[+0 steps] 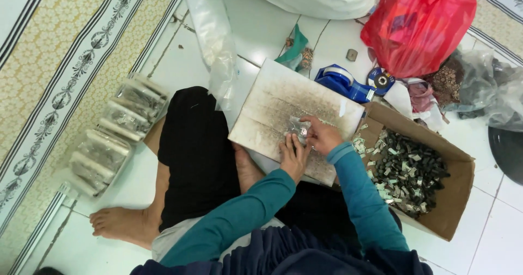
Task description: The person is sorting small metal pieces from a large box and packaging them into smaller individual plastic bags.
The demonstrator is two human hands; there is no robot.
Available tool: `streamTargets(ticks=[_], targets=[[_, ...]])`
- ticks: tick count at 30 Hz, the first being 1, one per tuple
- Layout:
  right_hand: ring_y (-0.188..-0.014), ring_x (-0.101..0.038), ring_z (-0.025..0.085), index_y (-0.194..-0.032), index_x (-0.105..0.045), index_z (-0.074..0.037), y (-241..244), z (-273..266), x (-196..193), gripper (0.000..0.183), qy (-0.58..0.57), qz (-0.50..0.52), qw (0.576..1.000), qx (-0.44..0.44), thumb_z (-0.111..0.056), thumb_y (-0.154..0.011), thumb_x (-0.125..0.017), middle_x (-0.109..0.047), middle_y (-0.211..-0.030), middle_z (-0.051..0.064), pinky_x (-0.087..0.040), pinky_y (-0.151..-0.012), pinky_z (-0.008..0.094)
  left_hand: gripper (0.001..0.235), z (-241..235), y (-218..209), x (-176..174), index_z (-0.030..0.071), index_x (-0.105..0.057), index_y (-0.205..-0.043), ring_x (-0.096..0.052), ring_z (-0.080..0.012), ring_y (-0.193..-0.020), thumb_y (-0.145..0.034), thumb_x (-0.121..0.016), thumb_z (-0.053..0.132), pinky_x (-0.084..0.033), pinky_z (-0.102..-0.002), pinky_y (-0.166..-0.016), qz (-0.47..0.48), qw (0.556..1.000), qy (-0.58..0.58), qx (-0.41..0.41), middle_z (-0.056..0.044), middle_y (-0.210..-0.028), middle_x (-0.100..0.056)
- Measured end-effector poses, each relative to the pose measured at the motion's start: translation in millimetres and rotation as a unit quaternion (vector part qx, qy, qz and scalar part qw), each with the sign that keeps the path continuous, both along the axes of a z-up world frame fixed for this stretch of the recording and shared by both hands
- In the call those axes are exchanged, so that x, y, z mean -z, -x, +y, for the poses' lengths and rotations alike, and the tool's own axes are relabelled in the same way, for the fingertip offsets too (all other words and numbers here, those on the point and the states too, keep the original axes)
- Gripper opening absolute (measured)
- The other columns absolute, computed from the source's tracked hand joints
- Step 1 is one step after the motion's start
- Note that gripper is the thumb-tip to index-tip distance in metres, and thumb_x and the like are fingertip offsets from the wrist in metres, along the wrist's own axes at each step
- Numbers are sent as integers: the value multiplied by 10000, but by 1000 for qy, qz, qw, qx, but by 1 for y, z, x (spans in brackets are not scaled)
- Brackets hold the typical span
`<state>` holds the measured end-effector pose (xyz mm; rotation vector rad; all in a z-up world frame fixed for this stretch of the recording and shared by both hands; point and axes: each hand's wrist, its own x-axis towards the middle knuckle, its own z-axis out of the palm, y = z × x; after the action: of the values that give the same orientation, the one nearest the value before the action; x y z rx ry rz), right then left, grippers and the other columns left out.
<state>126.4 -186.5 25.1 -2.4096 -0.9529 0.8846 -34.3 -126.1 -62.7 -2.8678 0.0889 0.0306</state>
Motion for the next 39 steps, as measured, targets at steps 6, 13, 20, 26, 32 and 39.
streamTargets(ticks=[6, 13, 20, 26, 32, 39], targets=[[-945, -731, 365, -1556, -386, -286, 2, 3, 38, 733, 68, -11, 997, 20, -35, -926, -662, -750, -956, 112, -593, -856, 506, 612, 8, 2, -22, -28, -238, -1601, -298, -751, -1364, -1079, -392, 250, -359, -780, -1024, 56, 998, -11, 22, -506, -1489, -309], [-1037, -721, 437, -1648, -139, -260, 48, 50, -56, 936, 143, -132, 981, 8, 85, -932, -634, -727, -1134, 246, -598, -887, 575, 630, 12, 3, -40, -79, -246, -1577, -269, -748, -1380, -1079, -411, 271, -347, -778, -1042, 113, 993, -21, 39, -514, -1511, -260], [-1241, -589, 491, -1667, -79, -379, 23, 15, -43, 1187, 160, -137, 962, 175, -444, -788, -873, -590, -1324, 268, -439, -1054, 623, 679, 12, 5, -27, -41, -140, -1623, -306, -719, -1381, -1086, -385, 295, -345, -764, -1046, 59, 998, 13, 23, -487, -1497, -311], [-1041, -700, 341, -1357, -606, -431, 27, -68, 51, 647, 80, -130, 931, 333, -706, -795, -770, -749, -1013, 90, -528, -968, 467, 649, 32, 9, -32, -36, -258, -1599, -425, -663, -1334, -1061, -464, 262, -422, -689, -990, -26, 996, 64, 52, -467, -1421, -424], [-1018, -673, 232, -1107, -770, -358, 72, -65, 75, 348, -92, -255, 930, 248, -384, -778, -880, -677, -1051, -6, -549, -937, 383, 391, 56, -19, 8, 34, -620, -1272, -639, -426, -1058, -962, -680, 265, -514, -468, -816, -180, 955, 223, 76, -266, -1133, -609], [-1038, -683, 291, -1111, -763, -244, 64, -61, 97, 224, -132, -389, 901, 139, -311, -910, -832, -667, -1101, 55, -556, -949, 395, 135, 76, -33, 19, 57, -679, -956, -602, -326, -882, -901, -757, 153, -435, -464, -757, -271, 903, 322, 86, -147, -939, -608]])
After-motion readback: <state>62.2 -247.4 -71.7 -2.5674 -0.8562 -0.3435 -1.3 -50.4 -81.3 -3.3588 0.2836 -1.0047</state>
